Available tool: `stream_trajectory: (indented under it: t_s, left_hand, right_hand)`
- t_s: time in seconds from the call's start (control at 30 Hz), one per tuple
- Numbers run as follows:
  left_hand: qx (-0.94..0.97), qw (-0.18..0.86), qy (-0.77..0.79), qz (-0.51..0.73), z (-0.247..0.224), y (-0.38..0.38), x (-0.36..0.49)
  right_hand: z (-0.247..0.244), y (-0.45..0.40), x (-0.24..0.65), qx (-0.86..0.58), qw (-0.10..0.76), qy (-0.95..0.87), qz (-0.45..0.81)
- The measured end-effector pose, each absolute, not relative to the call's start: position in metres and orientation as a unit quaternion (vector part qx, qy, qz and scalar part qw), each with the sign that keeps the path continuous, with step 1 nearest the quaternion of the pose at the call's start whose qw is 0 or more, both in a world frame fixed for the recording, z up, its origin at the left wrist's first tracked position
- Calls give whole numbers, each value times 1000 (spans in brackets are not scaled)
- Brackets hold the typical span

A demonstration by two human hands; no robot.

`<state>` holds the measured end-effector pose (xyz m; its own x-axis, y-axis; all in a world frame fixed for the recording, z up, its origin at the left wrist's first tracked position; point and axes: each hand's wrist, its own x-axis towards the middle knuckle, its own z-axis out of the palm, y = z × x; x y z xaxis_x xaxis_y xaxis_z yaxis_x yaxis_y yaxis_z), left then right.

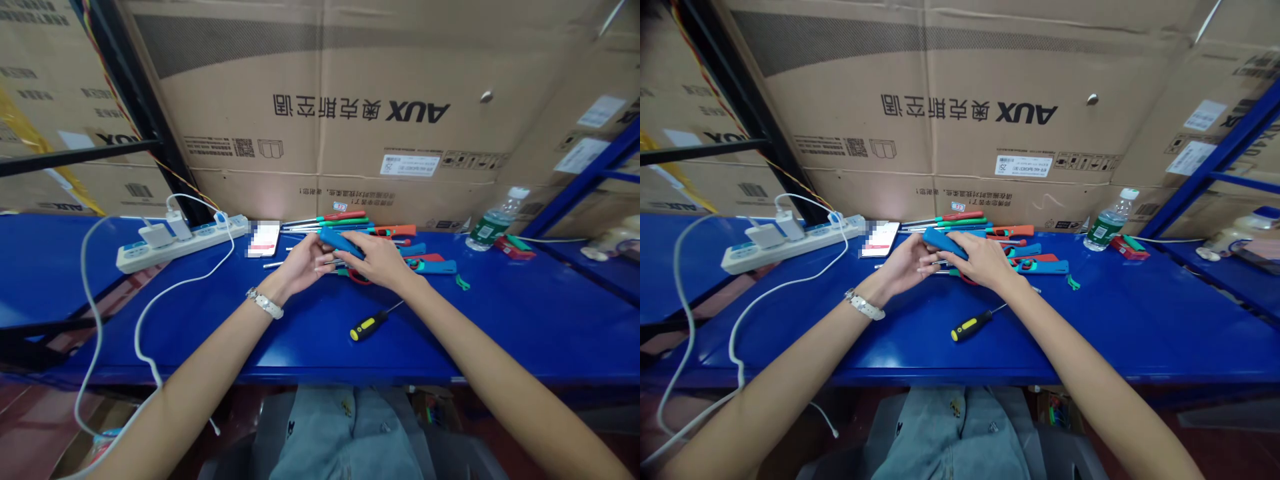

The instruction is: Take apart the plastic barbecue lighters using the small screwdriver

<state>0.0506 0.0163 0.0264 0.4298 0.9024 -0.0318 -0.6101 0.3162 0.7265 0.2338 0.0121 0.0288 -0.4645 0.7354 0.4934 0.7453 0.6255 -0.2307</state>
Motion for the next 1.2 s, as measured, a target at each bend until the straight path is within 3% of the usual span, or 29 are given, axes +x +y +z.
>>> stream_trajectory:
  t_s: [0.37, 1.2]
  left_hand:
    - [364, 629, 253, 638, 18, 4, 78]
    - [374, 656, 265, 600, 23, 2, 72]
  right_hand:
    - [26, -5, 224, -489, 277, -825, -58]
    - [22, -7, 224, -518, 249, -813, -99]
